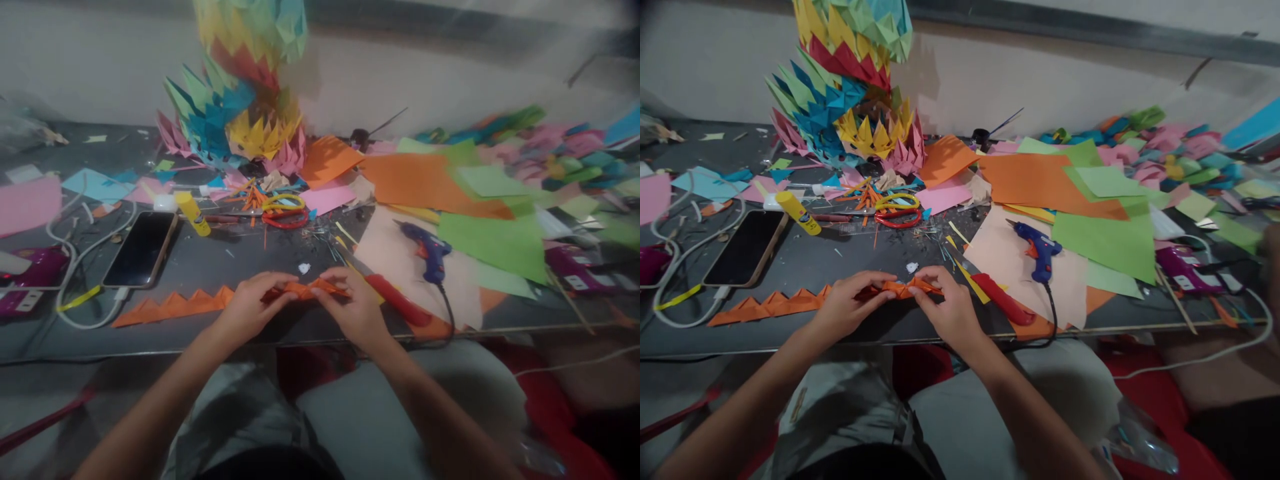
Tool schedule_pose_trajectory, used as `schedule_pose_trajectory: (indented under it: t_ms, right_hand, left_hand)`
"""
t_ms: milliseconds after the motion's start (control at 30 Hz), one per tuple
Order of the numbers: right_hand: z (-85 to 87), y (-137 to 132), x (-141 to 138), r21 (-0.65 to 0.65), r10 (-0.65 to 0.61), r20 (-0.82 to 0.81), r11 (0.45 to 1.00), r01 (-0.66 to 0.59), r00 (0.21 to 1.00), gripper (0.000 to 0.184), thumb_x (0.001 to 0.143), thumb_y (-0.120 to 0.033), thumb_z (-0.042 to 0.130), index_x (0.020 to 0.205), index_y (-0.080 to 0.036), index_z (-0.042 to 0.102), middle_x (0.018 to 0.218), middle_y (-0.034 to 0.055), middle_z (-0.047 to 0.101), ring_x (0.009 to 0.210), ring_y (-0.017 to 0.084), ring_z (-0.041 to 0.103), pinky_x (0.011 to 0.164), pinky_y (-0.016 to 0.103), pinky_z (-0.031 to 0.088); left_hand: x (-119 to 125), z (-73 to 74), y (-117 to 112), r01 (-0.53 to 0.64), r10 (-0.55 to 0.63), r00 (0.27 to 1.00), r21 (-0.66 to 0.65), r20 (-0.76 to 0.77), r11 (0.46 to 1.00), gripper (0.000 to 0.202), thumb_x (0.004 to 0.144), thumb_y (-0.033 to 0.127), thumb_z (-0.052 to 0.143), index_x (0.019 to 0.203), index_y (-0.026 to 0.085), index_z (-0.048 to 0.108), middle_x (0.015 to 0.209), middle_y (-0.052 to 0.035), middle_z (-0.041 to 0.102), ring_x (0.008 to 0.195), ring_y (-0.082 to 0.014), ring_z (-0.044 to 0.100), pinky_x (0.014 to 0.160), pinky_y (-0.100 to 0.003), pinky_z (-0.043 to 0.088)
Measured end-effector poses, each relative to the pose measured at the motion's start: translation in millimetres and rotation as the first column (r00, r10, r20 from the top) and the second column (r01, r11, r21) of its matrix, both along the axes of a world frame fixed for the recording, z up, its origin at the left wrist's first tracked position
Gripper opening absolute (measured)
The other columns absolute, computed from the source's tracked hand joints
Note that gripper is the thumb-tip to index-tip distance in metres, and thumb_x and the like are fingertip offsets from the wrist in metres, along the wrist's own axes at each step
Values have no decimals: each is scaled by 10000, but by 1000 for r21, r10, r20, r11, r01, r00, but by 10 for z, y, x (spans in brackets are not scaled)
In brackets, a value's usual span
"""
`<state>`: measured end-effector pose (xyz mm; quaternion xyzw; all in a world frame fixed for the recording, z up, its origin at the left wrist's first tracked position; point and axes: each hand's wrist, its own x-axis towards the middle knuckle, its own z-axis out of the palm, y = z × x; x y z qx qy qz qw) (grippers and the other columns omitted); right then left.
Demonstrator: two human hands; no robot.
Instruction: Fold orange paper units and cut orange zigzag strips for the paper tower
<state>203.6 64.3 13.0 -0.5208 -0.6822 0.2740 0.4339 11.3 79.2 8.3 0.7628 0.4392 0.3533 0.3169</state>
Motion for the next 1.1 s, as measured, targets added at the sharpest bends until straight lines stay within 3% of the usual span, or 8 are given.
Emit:
schedule_pose_trajectory:
  t_ms: [400, 733, 833, 967, 1100]
  right_hand:
    - [-22, -54, -46, 1, 52, -36, 999, -52, 998, 100, 800, -263, 594, 883, -215, 565, 841, 17, 664, 758, 146, 649, 700, 266, 531]
    - [-10, -79, -70, -16, 90, -95, 996, -92, 991, 85, 805, -256, 597, 877, -213, 581, 827, 17, 680, 767, 140, 659, 711, 256, 535]
    - [4, -88, -67, 18, 124, -46, 992, -123, 991, 72, 811, -236, 592, 876, -220, 618, 834, 14, 695, 767, 135, 661, 718, 248, 530]
    - [19, -98, -54, 126, 164, 4, 979, -163, 986, 97, 815, -192, 583, 881, -222, 647, 836, 11, 705, 773, 125, 657, 723, 227, 519]
    - [31, -106, -54, 213, 175, 3, 962, -172, 984, 93, 825, -194, 574, 884, -211, 644, 825, 18, 707, 759, 115, 653, 701, 204, 511]
  left_hand:
    - [-65, -11, 11, 121, -117, 992, 74, -54, 990, 146, 832, 263, 573, 925, 207, 670, 825, -16, 704, 708, -109, 611, 643, -212, 466]
    - [-20, 49, -27, 59, -60, 997, -26, -53, 998, 68, 790, 192, 558, 773, 171, 621, 735, -9, 641, 661, -107, 567, 604, -217, 436]
    - [-14, 73, -43, 44, -47, 996, -44, -74, 998, 60, 767, 205, 584, 811, 172, 607, 762, -7, 639, 671, -111, 572, 610, -222, 442]
    - [-15, 94, -42, 71, -73, 994, -22, -78, 997, 203, 755, 289, 646, 939, 204, 626, 859, -15, 676, 767, -134, 604, 683, -246, 464]
    - [-5, 112, -14, 145, -133, 983, 89, -126, 985, 106, 822, 289, 581, 827, 222, 663, 725, 9, 674, 684, -122, 580, 653, -245, 439]
